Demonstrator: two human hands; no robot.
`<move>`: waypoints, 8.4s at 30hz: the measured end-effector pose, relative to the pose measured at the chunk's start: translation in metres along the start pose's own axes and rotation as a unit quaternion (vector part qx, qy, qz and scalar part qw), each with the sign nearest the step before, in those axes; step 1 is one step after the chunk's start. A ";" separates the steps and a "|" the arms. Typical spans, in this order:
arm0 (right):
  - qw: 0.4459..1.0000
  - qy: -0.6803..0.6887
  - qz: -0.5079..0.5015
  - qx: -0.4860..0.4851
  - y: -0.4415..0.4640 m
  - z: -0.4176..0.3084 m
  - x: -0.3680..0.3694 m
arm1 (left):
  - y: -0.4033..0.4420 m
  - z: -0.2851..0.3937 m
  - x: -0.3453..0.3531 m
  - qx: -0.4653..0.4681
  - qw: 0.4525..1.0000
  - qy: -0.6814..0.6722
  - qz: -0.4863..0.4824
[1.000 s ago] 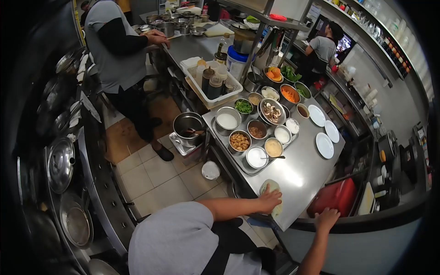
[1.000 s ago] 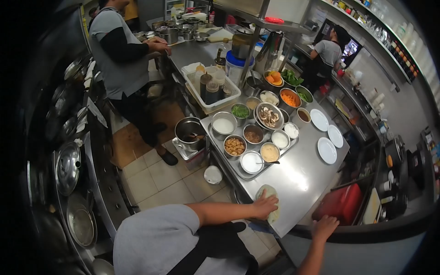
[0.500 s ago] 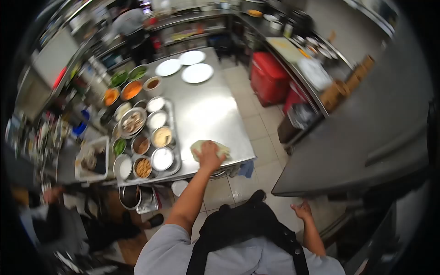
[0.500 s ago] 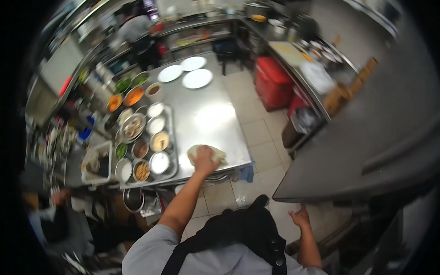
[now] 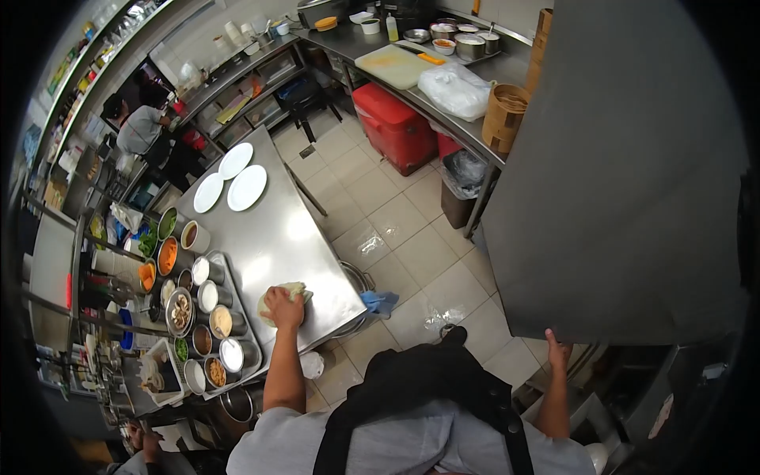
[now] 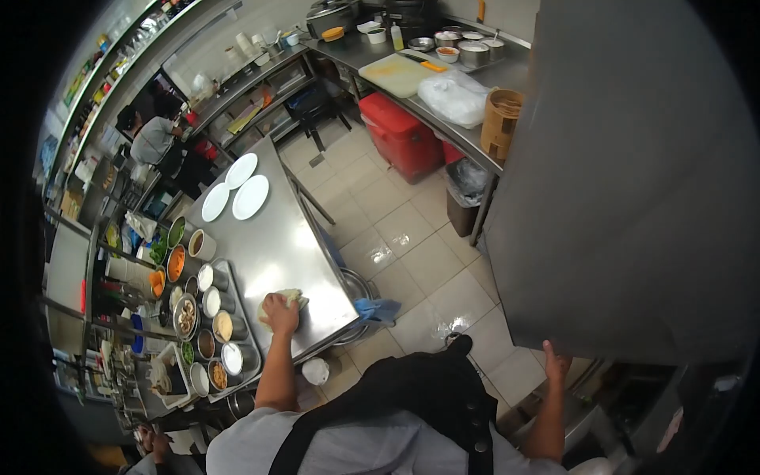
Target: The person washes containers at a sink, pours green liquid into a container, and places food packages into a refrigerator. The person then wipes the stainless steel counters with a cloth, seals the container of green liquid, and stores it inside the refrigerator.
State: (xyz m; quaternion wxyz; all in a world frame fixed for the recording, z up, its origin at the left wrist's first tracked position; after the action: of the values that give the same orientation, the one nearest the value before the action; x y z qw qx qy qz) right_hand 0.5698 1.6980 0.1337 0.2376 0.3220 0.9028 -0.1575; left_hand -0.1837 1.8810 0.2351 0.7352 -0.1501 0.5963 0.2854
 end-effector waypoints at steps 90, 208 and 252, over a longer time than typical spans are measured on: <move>0.959 -0.021 -0.236 -0.154 -0.168 -0.194 0.123 | -0.068 0.104 -0.344 0.439 0.822 -0.362 -0.017; 0.694 0.645 -0.173 -0.270 0.101 -0.376 -0.097 | -0.270 0.625 -0.353 0.794 0.428 -0.427 0.062; 0.874 -0.402 0.047 -0.269 0.291 -0.585 -0.109 | -0.241 0.134 -0.026 0.184 0.887 -0.309 -0.289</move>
State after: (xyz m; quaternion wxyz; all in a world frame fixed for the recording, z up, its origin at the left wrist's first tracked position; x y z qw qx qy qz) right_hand 0.6433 2.1146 0.6434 0.6642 0.1966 0.7211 -0.0134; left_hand 0.0632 1.7594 0.2639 0.9465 -0.0818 0.3114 -0.0224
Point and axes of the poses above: each hand's wrist, its own y-axis towards the middle knuckle, its own x-axis out of the palm, z = x × y, the point moved 7 cm from there along y, towards the middle knuckle, and after that the axes turned 5 degrees about -x, right-handed, at the moved point
